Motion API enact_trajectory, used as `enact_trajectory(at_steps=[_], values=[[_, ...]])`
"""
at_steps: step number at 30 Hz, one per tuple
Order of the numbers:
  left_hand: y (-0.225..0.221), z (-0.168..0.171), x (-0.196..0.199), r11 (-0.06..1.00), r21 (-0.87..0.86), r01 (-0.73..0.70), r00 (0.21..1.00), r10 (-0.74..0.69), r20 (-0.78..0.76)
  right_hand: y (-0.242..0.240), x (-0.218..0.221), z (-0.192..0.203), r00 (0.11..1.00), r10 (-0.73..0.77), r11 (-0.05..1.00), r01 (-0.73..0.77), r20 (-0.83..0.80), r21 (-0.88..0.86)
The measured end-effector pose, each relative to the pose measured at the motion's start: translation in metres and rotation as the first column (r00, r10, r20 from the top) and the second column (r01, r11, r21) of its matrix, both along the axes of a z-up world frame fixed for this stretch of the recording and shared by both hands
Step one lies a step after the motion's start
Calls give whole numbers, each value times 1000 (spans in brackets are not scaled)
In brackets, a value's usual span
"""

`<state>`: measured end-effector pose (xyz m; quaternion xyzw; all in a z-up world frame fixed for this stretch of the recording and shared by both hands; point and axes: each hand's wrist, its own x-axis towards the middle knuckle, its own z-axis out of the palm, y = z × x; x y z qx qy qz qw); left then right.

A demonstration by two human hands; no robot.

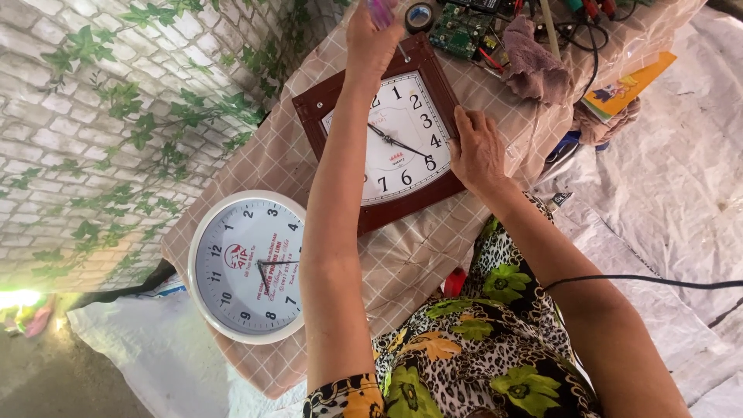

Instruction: Cleaning and maintaining wall clocks by wiping the faces and back panels with a cloth and using a screwdriver for detailed cleaning.

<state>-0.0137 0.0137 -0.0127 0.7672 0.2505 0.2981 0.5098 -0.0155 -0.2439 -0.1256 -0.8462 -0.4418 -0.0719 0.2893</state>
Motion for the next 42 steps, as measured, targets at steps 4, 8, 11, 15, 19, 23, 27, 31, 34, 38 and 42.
enact_trajectory(at_steps=[4, 8, 11, 15, 19, 23, 27, 31, 34, 38, 42], values=[[-11, 6, -1, 974, 214, -80, 996, 84, -13, 0, 0, -2, 1000, -16, 999, 16, -10, -31], [-15, 4, -5, 898, 380, -222, 973, 180, 145, 1, 1, -5, 999, -27, 998, 25, -18, -65], [-15, 9, -8, 907, 323, -270, 956, 212, 205, 1, 2, -5, 1000, -21, 999, 20, -19, -45], [-13, 15, -14, 926, 229, -301, 947, 264, 182, 1, 2, -2, 999, -22, 998, 19, -49, -65], [-19, 24, -31, 951, -36, -309, 950, 310, 41, 0, 4, -5, 999, -7, 999, 5, -52, -42], [-38, 28, -66, 937, -126, -325, 942, 333, 42, 0, 4, 5, 1000, -10, 998, 9, -16, -55], [-66, 37, -125, 908, -322, -267, 947, 309, 88, -2, 2, 27, 982, -12, 991, -14, -189, -135], [-81, 27, -185, 834, -483, -265, 913, 378, 151, -1, 0, 27, 968, -39, 996, 16, -249, -91], [-93, 24, -211, 796, -538, -276, 882, 432, 187, -5, 8, 31, 994, -7, 993, -6, -105, -119], [-98, -24, -218, 901, -344, -264, 917, 345, 199, -2, 7, 48, 988, 125, 978, -139, 95, 158], [-116, -13, -220, 961, -126, -247, 859, 277, 431, 17, -1, 79, 953, 303, 908, -296, 22, 296]])
